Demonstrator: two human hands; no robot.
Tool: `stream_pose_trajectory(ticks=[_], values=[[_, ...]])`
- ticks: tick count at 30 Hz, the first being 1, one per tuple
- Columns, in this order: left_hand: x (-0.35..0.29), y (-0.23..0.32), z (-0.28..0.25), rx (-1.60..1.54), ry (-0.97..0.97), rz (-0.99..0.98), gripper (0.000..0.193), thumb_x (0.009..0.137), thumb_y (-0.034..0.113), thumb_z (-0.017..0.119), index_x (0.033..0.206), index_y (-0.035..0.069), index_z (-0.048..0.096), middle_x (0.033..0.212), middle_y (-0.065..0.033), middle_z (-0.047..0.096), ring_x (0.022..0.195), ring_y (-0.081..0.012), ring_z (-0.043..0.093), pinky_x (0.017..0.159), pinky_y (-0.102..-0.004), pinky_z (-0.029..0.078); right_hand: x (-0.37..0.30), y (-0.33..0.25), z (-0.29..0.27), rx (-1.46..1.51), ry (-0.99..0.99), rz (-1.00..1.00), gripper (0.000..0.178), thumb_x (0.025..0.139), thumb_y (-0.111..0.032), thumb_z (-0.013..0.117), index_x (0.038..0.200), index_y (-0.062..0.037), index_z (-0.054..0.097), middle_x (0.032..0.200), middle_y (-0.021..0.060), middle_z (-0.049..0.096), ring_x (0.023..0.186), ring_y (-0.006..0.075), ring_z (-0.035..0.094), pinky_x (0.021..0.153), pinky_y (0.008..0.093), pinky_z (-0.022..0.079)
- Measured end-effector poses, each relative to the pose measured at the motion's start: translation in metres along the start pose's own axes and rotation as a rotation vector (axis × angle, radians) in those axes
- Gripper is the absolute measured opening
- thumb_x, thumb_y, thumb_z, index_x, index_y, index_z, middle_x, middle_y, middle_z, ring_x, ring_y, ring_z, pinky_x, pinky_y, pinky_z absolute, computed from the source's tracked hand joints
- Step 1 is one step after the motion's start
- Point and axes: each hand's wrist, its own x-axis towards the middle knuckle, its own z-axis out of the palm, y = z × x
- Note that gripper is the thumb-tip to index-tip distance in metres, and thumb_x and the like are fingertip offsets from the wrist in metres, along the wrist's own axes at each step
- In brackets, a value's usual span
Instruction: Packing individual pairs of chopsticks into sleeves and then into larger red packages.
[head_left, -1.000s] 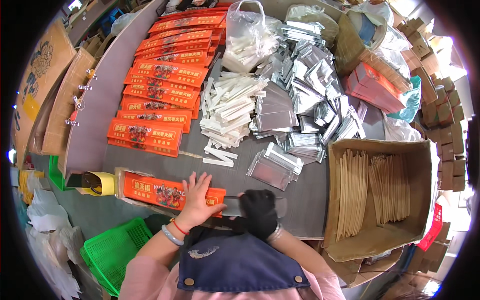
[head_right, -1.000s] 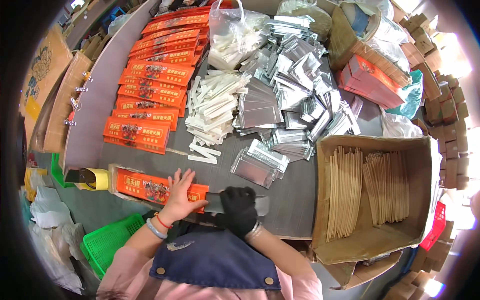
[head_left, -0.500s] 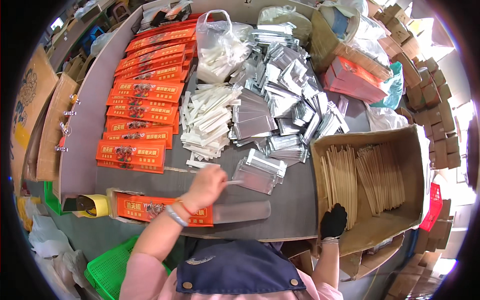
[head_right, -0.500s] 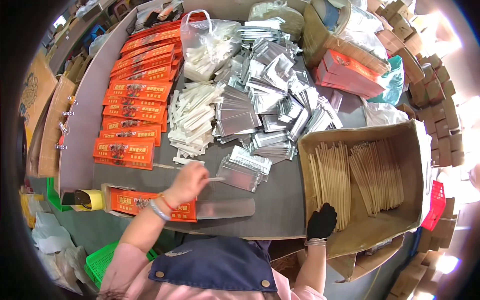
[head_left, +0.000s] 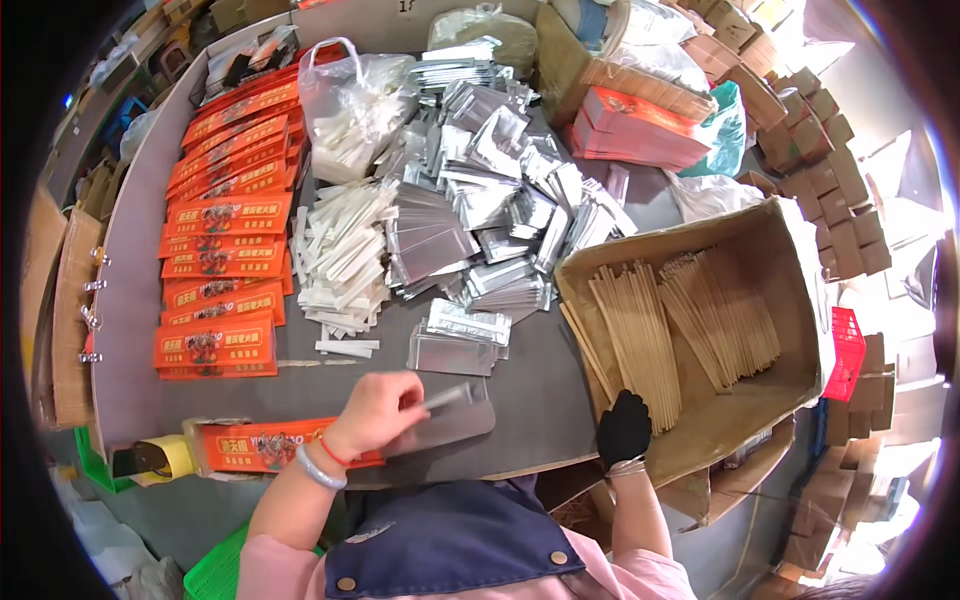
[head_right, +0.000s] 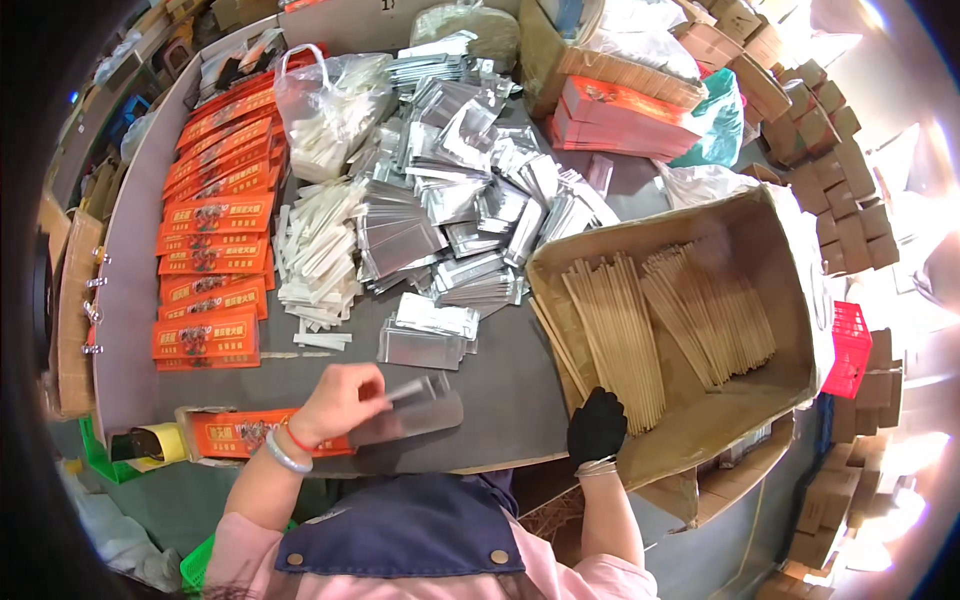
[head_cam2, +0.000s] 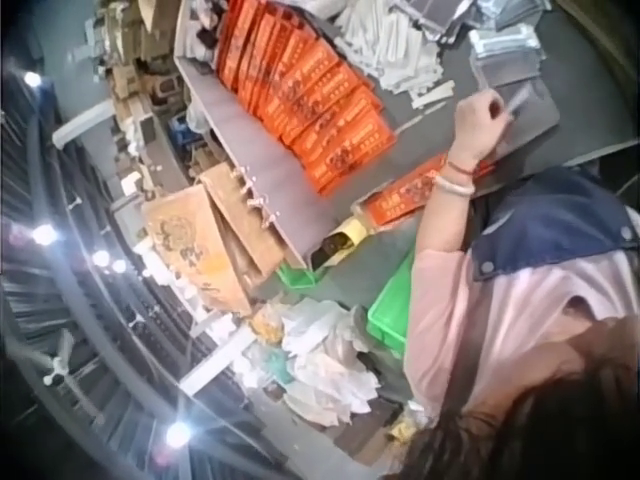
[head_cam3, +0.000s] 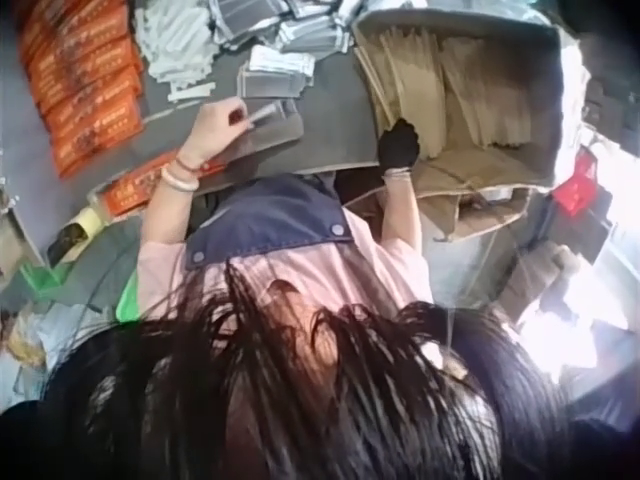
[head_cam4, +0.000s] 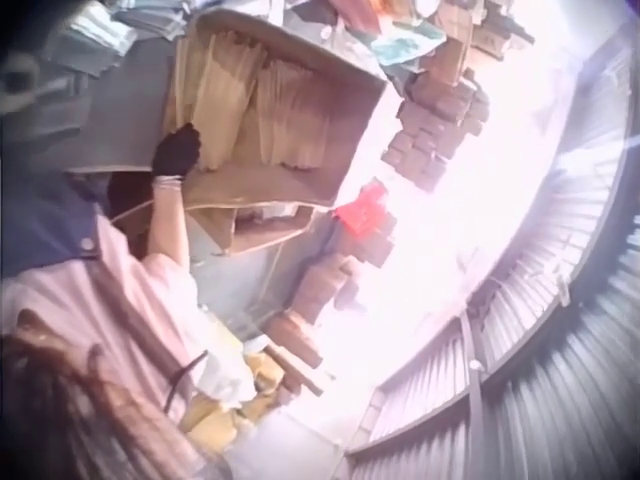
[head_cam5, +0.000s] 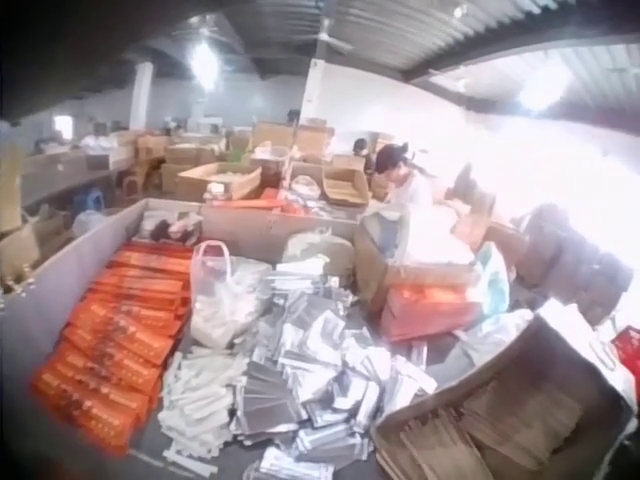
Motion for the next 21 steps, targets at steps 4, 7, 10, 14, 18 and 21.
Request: stream_pose_trajectory(ticks=[4, 7, 10, 14, 18, 21], values=[[-0.029, -0.037, 0.027, 0.629, 0.282, 0.302, 0.034, 0.062, 0.023, 0.084, 0.088, 0.011, 0.066, 0.093, -0.0023, 0.059, 0.094, -0.0249, 0.054, 0.082, -0.0391, 0.04, -0.003, 0.002, 0.005, 0.185, 0.107, -0.02, 0.018, 0.084, -0.011, 0.061, 0.1, -0.0036, 0.057, 0.094, 0.0161, 0.058, 0.089, 0.0345, 0.06, 0.075, 0.0453, 0.05], [-0.049, -0.037, 0.023, 0.497, 0.462, 0.308, 0.047, 0.059, 0.024, 0.086, 0.101, 0.011, 0.068, 0.099, -0.0047, 0.058, 0.098, -0.0267, 0.053, 0.086, -0.0402, 0.04, -0.006, 0.0, -0.004, 0.449, 0.385, -0.185, 0.021, 0.084, -0.003, 0.06, 0.106, -0.0037, 0.061, 0.094, 0.016, 0.06, 0.081, 0.035, 0.06, 0.07, 0.0449, 0.048], [-0.07, -0.045, 0.014, 0.559, 0.467, 0.29, 0.059, 0.058, 0.025, 0.087, 0.111, 0.01, 0.067, 0.108, -0.007, 0.058, 0.105, -0.029, 0.051, 0.092, -0.0415, 0.04, -0.002, -0.029, -0.032, 0.706, 0.15, -0.669, 0.013, 0.081, -0.01, 0.067, 0.094, -0.01, 0.07, 0.073, 0.0108, 0.06, 0.068, 0.0327, 0.06, 0.062, 0.0425, 0.047], [-0.078, -0.06, 0.013, 0.575, 0.406, 0.27, 0.068, 0.056, 0.026, 0.087, 0.117, 0.007, 0.064, 0.114, -0.0082, 0.058, 0.109, -0.0301, 0.05, 0.097, -0.0433, 0.038, -0.003, -0.062, -0.029, 0.454, -0.2, -0.83, 0.022, 0.079, -0.02, 0.07, 0.101, -0.0142, 0.071, 0.073, 0.0107, 0.06, 0.069, 0.031, 0.061, 0.061, 0.0426, 0.048], [-0.059, -0.052, 0.036, 0.586, 0.397, 0.339, 0.071, 0.055, 0.025, 0.088, 0.118, 0.006, 0.062, 0.117, -0.008, 0.057, 0.11, -0.0297, 0.049, 0.097, -0.0444, 0.038, -0.011, -0.15, -0.007, 0.839, -0.124, -1.087, 0.021, 0.078, -0.019, 0.071, 0.098, -0.0111, 0.071, 0.081, 0.015, 0.064, 0.08, 0.0312, 0.063, 0.069, 0.0408, 0.05], [-0.056, -0.046, 0.033, 0.653, 0.454, 0.348, 0.071, 0.056, 0.023, 0.087, 0.119, 0.005, 0.06, 0.118, -0.0081, 0.056, 0.11, -0.0299, 0.049, 0.096, -0.0442, 0.039, 0.004, -0.141, 0.003, 0.846, 0.166, -0.929, 0.022, 0.077, -0.016, 0.071, 0.097, -0.0077, 0.07, 0.08, 0.0152, 0.064, 0.083, 0.0311, 0.063, 0.072, 0.0404, 0.051]])
